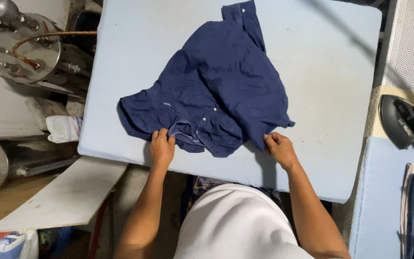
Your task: The person picks a light-colored sweater and a blue long-sleeved shirt from a basin, then spreads, folds, and irons them on a table.
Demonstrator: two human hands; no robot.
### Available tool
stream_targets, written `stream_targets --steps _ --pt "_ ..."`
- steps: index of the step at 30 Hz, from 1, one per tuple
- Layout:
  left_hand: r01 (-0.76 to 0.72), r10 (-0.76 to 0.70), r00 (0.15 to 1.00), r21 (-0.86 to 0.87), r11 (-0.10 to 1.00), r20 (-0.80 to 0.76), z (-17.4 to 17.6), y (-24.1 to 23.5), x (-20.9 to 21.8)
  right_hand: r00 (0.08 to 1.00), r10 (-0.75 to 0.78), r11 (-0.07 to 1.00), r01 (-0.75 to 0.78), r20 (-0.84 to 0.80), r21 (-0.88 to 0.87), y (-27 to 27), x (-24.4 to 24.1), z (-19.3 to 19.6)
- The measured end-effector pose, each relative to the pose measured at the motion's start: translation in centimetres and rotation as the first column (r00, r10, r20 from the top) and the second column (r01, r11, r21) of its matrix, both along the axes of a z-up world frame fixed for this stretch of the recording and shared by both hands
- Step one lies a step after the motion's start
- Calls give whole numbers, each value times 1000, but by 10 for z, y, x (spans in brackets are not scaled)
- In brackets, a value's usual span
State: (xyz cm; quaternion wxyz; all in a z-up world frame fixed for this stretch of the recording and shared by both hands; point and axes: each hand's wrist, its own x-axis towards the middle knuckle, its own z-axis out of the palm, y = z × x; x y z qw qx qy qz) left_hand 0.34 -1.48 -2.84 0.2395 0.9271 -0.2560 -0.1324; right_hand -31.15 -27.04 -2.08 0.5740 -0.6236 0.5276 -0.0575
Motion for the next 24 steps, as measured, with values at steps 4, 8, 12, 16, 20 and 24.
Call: stream_targets --steps 4,8,12,16,20,24 --pt "102 -100 995 -110 989 21 -5 17 25 991 -101 995 100 83 18 -19 -37 38" --pt "-50 -106 908 -357 933 -405 20 29 64 949 -221 968 241 227 -65 -67 -56 103" --pt "-387 46 847 -554 738 -530 36 -6 108 659 -255 928 373 707 -13 -113 0 129" --pt "-334 175 939 -665 668 -296 27 -29 112 746 -82 912 323 661 -251 -123 60 107" --pt "-151 91 987 -567 810 -131 0 -23 69 908 -140 957 226 395 -180 -79 50 57" --pt "-350 33 773 -383 855 -634 -21 -40 35 975 -150 989 144 165 45 -30 43 9"
